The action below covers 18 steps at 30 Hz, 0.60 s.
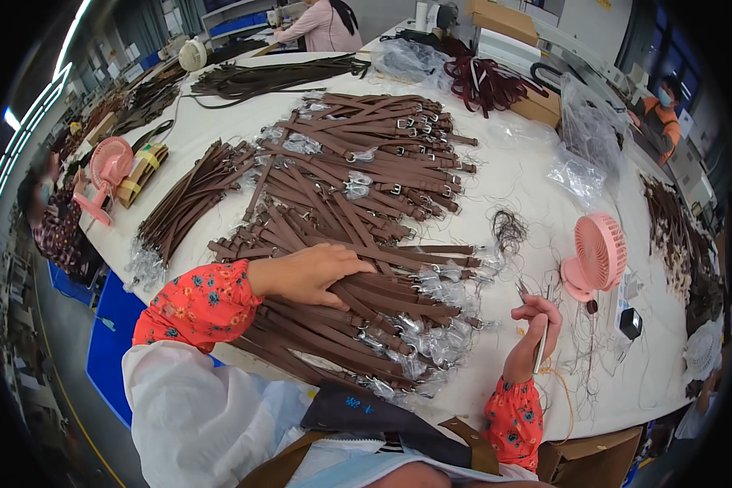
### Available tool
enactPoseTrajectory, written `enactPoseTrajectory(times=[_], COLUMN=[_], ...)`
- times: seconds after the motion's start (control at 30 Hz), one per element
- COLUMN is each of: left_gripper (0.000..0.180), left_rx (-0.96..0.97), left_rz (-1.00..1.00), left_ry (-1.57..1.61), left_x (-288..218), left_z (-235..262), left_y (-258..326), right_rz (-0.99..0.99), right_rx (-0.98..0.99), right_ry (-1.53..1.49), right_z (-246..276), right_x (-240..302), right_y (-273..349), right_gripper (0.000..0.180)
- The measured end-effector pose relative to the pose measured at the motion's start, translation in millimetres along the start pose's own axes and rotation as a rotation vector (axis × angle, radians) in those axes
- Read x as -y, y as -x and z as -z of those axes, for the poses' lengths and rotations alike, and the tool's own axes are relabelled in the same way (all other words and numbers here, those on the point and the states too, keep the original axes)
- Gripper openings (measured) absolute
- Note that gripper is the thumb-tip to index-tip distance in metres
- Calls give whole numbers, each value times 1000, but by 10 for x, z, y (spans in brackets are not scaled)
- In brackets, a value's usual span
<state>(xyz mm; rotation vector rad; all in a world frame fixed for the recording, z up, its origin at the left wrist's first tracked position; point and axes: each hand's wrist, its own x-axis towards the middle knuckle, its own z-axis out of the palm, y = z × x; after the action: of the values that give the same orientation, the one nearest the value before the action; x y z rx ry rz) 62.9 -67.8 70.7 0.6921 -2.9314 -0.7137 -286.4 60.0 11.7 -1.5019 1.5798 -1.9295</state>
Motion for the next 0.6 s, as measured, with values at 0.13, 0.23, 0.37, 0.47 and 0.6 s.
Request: enactPoseTrajectory(times=[0.13, 0.23, 0.37, 0.47, 0.6], left_gripper=[51, 33, 21, 27, 38], left_rx=[72, -210, -680, -637, -420], left_rz=[27, 186, 477, 794, 1007], left_ry=[252, 409, -201, -260, -159], left_x=[13, 292, 1306, 1906, 2142], left_z=[353, 520, 679, 708, 474], left_y=[43, 39, 350, 636, 739], right_rz=[-2, -1, 6, -60, -49], right_rx=[26, 32, 17, 23, 38], right_ry=[12, 41, 19, 0, 19], right_z=[47, 92, -15, 55, 50], right_x=[-38, -69, -96, -106, -132], right_y=[-5, -5, -14, 0, 13], right_gripper=[32, 33, 35, 38, 36])
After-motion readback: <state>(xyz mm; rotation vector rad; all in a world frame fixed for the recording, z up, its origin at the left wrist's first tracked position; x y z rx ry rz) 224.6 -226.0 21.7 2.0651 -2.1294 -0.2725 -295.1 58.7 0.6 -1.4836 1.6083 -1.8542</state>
